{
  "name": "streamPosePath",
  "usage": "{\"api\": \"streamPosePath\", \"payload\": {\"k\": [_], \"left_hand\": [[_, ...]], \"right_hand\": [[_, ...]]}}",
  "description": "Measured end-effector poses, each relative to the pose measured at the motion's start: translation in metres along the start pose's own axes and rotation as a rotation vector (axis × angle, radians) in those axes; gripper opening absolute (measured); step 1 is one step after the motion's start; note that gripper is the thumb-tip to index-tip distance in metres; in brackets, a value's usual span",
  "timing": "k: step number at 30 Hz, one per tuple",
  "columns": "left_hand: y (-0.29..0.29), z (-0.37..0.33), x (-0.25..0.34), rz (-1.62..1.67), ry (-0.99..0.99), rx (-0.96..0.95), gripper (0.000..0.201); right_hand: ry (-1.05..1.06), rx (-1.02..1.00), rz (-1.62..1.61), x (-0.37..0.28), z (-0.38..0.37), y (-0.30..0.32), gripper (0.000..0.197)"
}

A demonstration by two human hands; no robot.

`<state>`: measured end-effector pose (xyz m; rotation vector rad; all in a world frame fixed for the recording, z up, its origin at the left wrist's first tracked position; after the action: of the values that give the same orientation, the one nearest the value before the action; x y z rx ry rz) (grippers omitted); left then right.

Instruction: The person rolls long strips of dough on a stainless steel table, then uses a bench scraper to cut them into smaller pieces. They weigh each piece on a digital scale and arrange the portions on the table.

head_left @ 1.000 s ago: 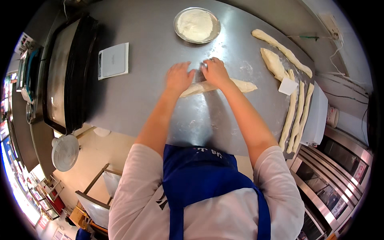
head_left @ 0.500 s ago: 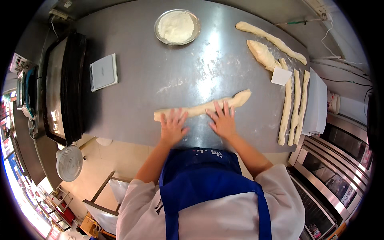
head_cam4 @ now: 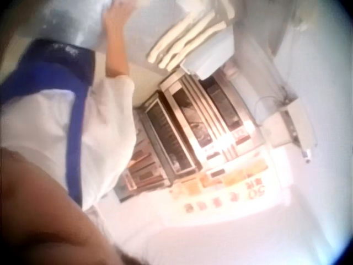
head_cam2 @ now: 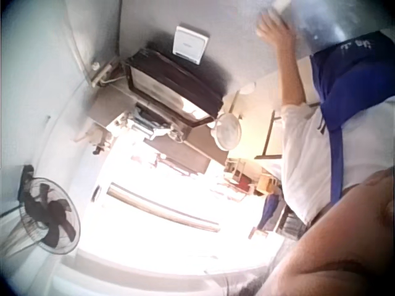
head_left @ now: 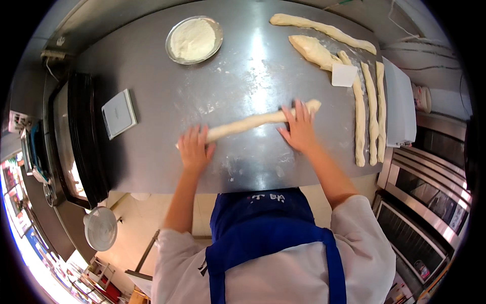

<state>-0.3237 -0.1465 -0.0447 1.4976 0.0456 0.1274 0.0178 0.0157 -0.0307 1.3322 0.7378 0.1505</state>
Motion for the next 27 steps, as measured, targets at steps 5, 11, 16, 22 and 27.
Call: {"api": "streamPosePath", "payload": {"k": [5, 11, 16, 22, 27], "left_hand": [[-0.003, 0.080, 0.058, -0.055, 0.093, 0.015, 0.078], [0.031, -0.064, 0.068, 0.110, 0.140, -0.170, 0.073], [0.010, -0.118, 0.141, 0.009, -0.136, -0.009, 0.073], [-0.021, 0.017, 0.168, 0.026, -0.496, -0.050, 0.074], [-0.010, 0.053, 0.155, -0.048, -0.442, -0.222, 0.079]], "right_hand": [[-0.169, 0.003, 0.001, 0.004, 0.085, -0.003, 0.078], [-0.198, 0.265, 0.094, 0.044, -0.080, 0.014, 0.042], [-0.026, 0.210, -0.059, 0.040, -0.073, 0.015, 0.054], [-0.016, -0.043, -0.029, 0.049, 0.161, -0.016, 0.068], [-0.063, -0.064, -0.067, 0.052, 0.157, -0.006, 0.073]]}}
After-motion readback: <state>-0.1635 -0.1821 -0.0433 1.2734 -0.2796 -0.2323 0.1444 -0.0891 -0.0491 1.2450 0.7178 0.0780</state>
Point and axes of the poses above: each hand's wrist, its own z-axis away from the middle knuckle, its own y-axis out of the back of the hand, x = y × z, the point moved 1 cm from there along -z, towards the middle knuckle, and after that the axes turned 11 degrees about -z, right-handed, at the moved point
